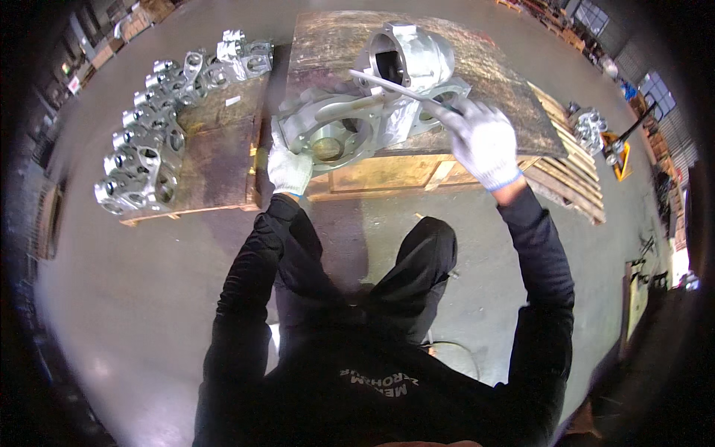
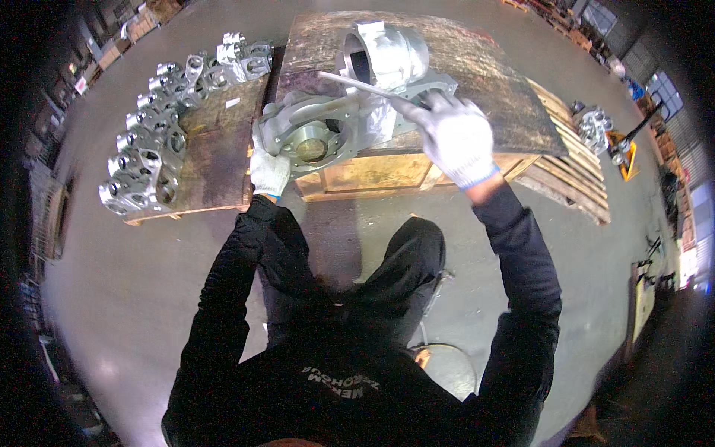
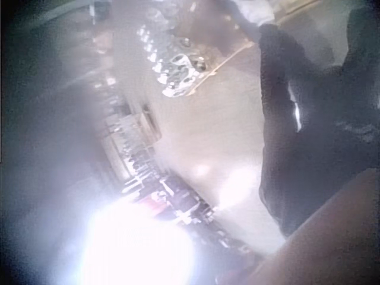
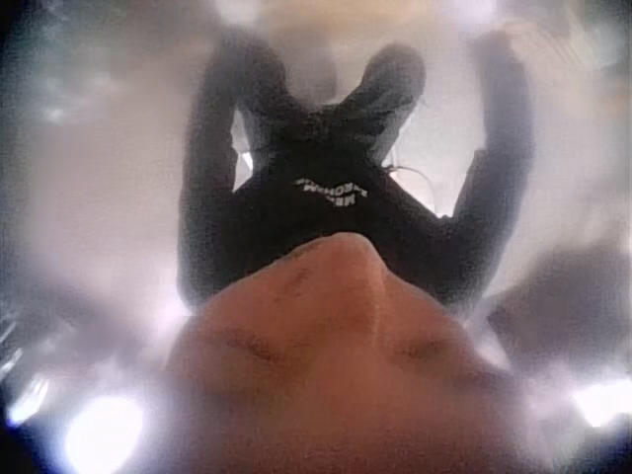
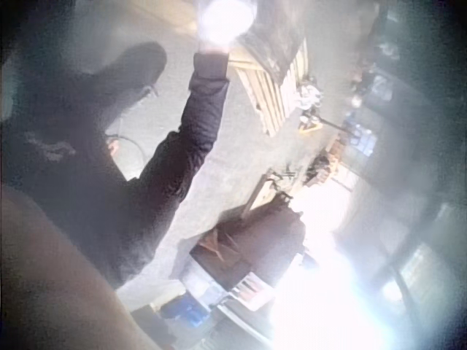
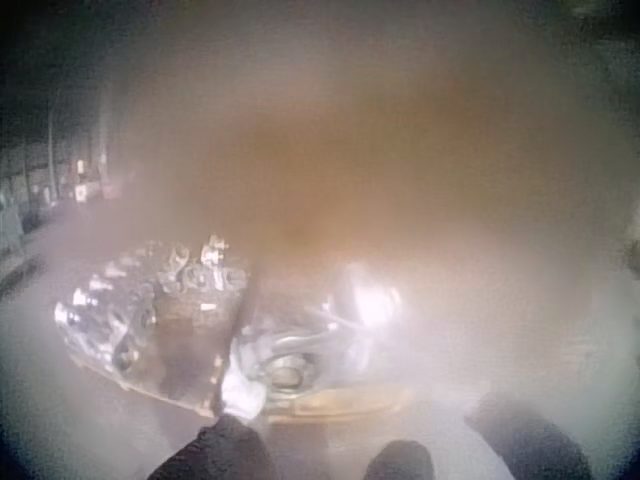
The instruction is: The person uses a metal file to deburr the edges and surfaces of a large cast metal component on a wooden pallet. They repeatedly reposition the part and file different areas, then place the finished part on a stack of similar components.
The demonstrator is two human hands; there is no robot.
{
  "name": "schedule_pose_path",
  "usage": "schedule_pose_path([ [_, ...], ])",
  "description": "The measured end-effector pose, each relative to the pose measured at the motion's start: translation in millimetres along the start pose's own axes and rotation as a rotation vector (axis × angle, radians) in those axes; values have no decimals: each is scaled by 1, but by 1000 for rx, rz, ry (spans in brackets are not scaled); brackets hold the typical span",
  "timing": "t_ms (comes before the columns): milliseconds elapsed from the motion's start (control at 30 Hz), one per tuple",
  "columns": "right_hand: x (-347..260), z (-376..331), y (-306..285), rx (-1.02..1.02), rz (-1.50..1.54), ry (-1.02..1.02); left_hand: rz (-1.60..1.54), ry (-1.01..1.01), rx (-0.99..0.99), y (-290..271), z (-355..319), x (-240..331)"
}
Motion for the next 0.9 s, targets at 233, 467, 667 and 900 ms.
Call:
schedule_pose_path([
  [233,22,-19,13,97,-130,35,1,82,98,5,0,-5],
  [467,18,-13,4,63,13,54,-103,47,39,6,-2,-3],
  [667,6,-1,5,125,9,6,-61,40,51,-3,-5,5],
  [900,22,-20,50,-123,-135,247,-83,7,32,2,-8,1],
])
Point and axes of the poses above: each hand's wrist, its own z-axis towards the middle knuckle, its own y-axis out of the palm, x = y × z, the point moved 5 cm from there along z, towards the middle knuckle, and after that the axes turned 14 degrees about z, right-handed, at the moved point
